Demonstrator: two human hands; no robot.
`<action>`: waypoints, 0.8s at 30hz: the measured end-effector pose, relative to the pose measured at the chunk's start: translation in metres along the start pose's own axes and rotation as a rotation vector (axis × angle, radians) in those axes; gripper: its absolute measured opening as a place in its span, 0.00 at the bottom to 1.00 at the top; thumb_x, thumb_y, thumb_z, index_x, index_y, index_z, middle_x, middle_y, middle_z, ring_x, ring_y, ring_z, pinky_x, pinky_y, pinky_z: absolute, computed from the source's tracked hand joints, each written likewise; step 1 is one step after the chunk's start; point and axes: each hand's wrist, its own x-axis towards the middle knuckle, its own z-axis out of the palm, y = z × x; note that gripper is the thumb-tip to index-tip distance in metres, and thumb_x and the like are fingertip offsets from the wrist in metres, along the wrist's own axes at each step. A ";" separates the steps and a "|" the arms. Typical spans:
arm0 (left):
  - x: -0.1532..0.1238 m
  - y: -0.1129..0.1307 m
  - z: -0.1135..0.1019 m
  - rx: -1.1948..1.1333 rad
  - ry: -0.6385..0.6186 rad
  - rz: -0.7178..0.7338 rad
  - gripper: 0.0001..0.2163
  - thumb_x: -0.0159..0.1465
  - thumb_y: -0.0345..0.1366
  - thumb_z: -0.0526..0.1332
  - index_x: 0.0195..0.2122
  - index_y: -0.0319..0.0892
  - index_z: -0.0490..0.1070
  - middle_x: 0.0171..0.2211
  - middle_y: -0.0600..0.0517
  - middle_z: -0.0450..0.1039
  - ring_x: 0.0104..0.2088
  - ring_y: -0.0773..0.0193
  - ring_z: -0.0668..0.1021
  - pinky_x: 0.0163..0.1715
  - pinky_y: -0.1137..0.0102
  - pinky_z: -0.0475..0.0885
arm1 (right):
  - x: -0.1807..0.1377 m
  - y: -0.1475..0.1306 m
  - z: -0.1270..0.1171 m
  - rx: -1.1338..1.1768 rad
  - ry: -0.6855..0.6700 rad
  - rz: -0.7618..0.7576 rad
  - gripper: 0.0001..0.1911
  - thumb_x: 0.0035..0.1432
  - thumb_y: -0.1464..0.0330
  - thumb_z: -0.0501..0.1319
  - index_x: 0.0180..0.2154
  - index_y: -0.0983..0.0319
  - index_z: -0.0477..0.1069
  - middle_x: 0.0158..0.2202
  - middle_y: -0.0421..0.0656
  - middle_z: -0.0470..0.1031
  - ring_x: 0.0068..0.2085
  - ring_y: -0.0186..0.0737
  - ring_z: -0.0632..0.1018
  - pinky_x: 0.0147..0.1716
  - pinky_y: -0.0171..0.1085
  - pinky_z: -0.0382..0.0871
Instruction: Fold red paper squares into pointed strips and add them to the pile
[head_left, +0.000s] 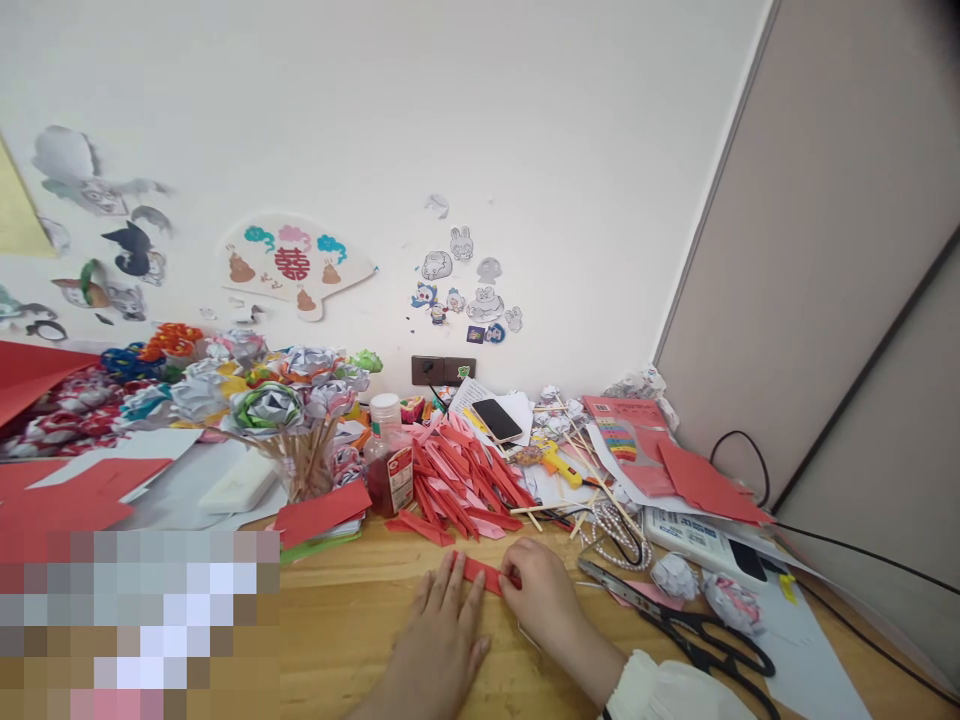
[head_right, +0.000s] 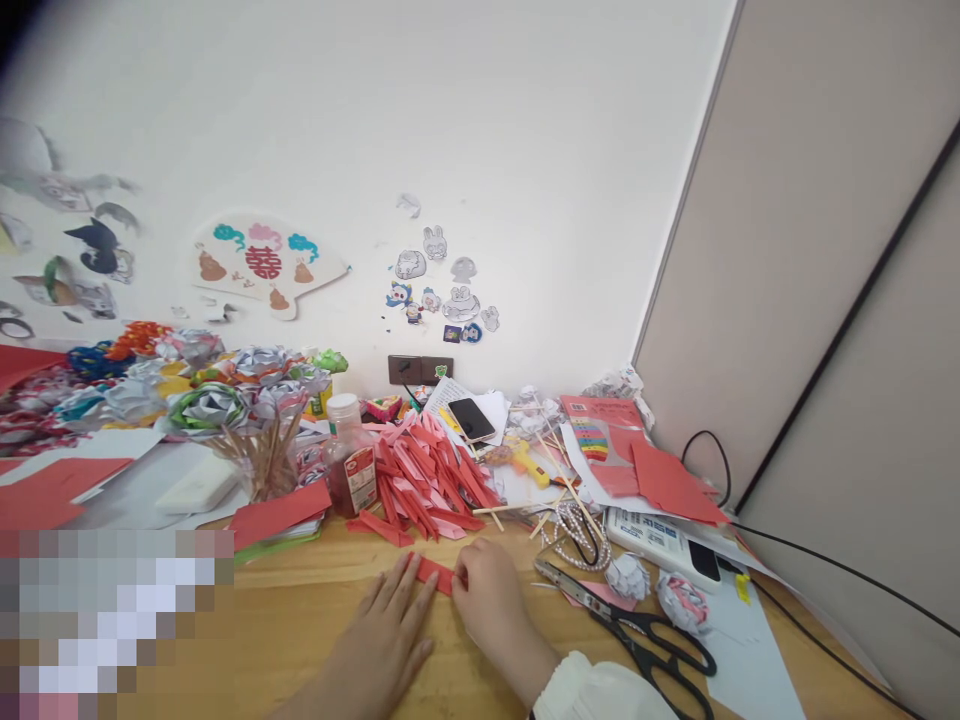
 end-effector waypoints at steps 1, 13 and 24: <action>0.000 0.001 0.002 0.011 0.019 0.000 0.24 0.59 0.35 0.57 0.58 0.41 0.61 0.60 0.37 0.56 0.60 0.44 0.60 0.54 0.51 0.61 | 0.000 0.000 0.000 0.000 -0.001 0.003 0.07 0.49 0.78 0.58 0.25 0.62 0.71 0.29 0.42 0.73 0.34 0.39 0.73 0.33 0.33 0.60; 0.002 0.006 -0.004 0.008 -0.060 0.007 0.22 0.61 0.33 0.55 0.57 0.38 0.62 0.58 0.37 0.59 0.59 0.46 0.63 0.53 0.51 0.63 | -0.001 0.000 0.002 -0.013 0.009 -0.003 0.08 0.49 0.78 0.58 0.24 0.62 0.71 0.28 0.43 0.73 0.33 0.39 0.72 0.32 0.34 0.59; 0.004 0.009 -0.006 0.043 -0.076 -0.017 0.22 0.59 0.30 0.56 0.57 0.38 0.62 0.58 0.37 0.59 0.58 0.45 0.64 0.52 0.51 0.64 | 0.000 0.000 0.000 -0.016 0.003 -0.004 0.08 0.49 0.78 0.57 0.24 0.62 0.70 0.28 0.43 0.73 0.33 0.39 0.72 0.33 0.34 0.60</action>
